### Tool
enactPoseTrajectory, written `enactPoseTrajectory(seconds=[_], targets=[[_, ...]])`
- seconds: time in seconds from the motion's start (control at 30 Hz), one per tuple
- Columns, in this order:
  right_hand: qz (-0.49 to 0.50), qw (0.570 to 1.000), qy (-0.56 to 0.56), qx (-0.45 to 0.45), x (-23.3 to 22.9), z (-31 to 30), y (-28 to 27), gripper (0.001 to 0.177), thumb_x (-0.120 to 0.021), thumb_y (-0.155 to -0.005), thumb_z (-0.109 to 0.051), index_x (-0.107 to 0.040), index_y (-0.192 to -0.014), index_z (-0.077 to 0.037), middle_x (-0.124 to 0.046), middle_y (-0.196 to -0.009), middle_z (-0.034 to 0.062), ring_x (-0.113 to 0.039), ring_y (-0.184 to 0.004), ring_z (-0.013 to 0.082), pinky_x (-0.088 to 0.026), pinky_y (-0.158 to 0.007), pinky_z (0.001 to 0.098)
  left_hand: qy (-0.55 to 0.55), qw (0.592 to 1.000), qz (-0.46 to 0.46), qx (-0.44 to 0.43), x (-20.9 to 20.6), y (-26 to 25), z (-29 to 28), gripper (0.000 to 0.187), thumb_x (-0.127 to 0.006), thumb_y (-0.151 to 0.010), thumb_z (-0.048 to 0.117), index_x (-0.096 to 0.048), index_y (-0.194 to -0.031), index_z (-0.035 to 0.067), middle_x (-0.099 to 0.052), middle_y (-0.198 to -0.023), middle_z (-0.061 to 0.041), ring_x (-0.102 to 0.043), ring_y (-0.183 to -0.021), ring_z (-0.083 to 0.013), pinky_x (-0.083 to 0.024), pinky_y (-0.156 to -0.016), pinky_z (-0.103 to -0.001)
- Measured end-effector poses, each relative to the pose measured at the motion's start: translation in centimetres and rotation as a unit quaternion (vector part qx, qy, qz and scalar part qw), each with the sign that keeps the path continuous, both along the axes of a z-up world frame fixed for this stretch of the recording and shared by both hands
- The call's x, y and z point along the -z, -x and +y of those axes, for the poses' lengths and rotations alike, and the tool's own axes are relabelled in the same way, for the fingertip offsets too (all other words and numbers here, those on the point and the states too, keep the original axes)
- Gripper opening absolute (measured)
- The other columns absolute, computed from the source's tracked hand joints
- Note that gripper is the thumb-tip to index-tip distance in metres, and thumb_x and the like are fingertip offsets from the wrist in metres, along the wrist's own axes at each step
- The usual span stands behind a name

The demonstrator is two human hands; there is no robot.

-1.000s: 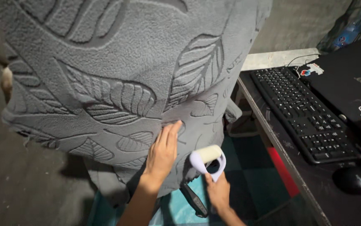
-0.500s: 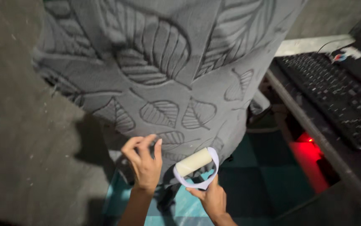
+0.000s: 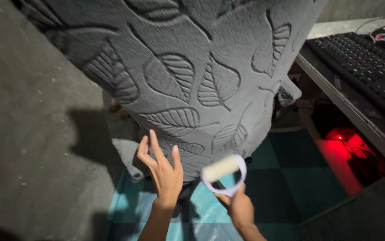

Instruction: The person uses a lint roller on a chair cover, puts away a neck pillow and bottle, moves a cat, wipes a surface with a cloth, and types on a keyboard.

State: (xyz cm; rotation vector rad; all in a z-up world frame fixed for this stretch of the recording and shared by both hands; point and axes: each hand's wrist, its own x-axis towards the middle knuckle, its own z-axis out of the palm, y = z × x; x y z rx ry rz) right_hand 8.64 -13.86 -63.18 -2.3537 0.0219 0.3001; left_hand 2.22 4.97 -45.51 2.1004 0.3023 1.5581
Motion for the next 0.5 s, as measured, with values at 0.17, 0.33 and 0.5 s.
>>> enactPoseTrajectory(seconds=[0.17,0.33,0.5], targets=[[-0.197,0.955,-0.178,0.131,4.1,-6.0,-6.2,0.051,-0.07,-0.089,-0.044,-0.065,-0.112,0.002,-0.074,-0.086,0.0171,-0.072,-0.077,0.0299,-0.055,-0.07,0.0424,-0.255,0.958,0.132,0.006,1.7,-1.9,-2.3,0.058,-0.07,-0.095,0.02,-0.051,-0.151,0.017,-0.046,-0.146,-0.013,-0.044,-0.136,-0.0283,-0.034,-0.12,-0.051],[-0.146,0.917,-0.356,0.104,2.3,-8.2,-15.0,0.046,-0.054,-0.103,-0.048,-0.061,-0.098,-0.003,-0.057,-0.071,0.0093,-0.054,-0.057,0.0209,-0.044,-0.054,0.038,-0.301,0.943,0.141,0.009,1.0,-6.6,-6.4,0.06,-0.067,-0.094,0.025,-0.05,-0.152,0.025,-0.037,-0.161,-0.008,-0.037,-0.146,-0.0262,-0.03,-0.117,-0.062],[-0.086,0.919,-0.361,0.131,3.8,-2.6,-14.1,0.06,-0.025,-0.106,-0.052,-0.053,-0.08,-0.006,-0.055,-0.053,0.0086,-0.055,-0.042,0.0193,-0.046,-0.041,0.036,-0.332,0.924,0.187,-0.029,2.1,-10.7,-6.4,0.06,-0.061,-0.098,0.038,-0.048,-0.156,0.032,-0.03,-0.167,-0.004,-0.026,-0.149,-0.0223,-0.011,-0.117,-0.07]])
